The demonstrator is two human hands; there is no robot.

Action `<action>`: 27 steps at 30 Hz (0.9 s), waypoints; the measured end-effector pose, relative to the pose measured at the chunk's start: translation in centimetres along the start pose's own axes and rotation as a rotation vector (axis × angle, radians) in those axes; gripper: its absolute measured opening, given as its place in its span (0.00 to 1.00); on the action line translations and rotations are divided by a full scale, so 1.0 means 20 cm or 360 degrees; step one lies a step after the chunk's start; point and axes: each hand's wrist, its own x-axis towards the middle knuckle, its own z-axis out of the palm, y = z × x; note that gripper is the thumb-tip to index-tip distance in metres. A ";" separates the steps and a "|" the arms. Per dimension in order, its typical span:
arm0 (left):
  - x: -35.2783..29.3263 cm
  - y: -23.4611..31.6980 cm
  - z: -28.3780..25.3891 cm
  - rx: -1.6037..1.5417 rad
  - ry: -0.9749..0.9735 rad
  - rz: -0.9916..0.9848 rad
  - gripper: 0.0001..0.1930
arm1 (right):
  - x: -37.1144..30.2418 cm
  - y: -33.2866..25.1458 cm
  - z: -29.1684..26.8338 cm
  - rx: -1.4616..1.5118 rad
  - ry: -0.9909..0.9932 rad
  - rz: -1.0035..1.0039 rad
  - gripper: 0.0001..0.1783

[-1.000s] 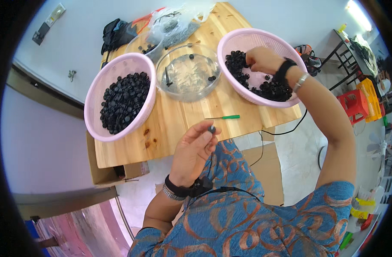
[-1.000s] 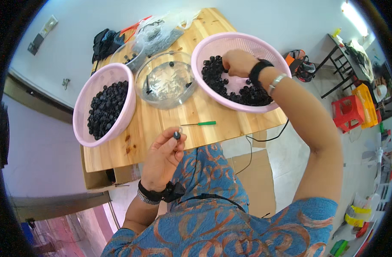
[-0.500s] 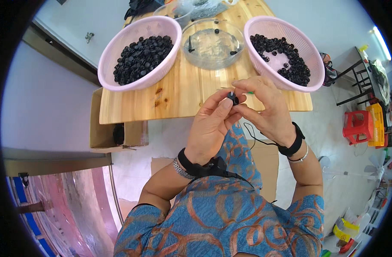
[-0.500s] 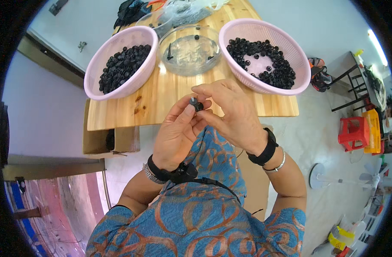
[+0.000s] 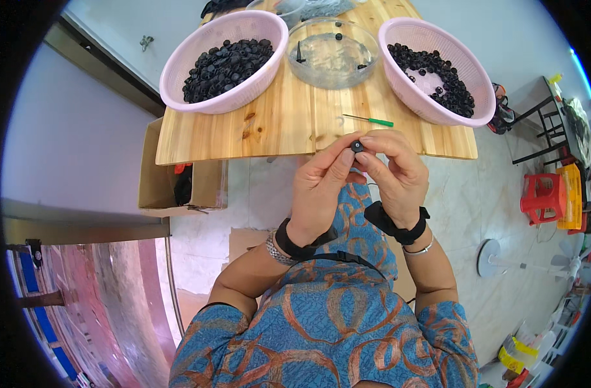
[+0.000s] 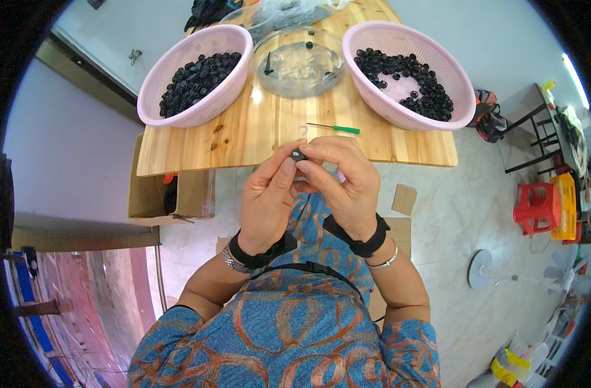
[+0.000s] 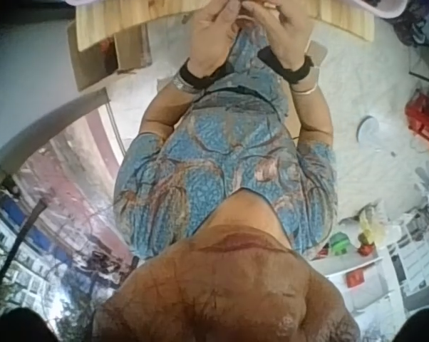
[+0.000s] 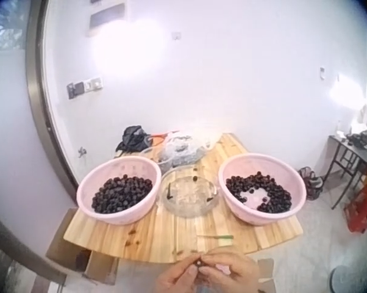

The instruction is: The recorder is assembling small black shoe components by picking them from bowls and joining them together.

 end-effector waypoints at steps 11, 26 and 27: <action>-0.08 0.04 0.00 0.0276 0.0022 0.0138 0.12 | -0.14 -0.04 0.03 0.0678 0.0108 0.0362 0.12; -0.05 -0.01 0.06 0.0304 -0.0120 0.0076 0.13 | -0.19 0.00 -0.09 0.0813 0.0123 0.0491 0.12; -0.04 -0.01 0.06 0.0315 -0.0129 0.0078 0.14 | -0.19 0.00 -0.09 0.0749 0.0127 0.0486 0.11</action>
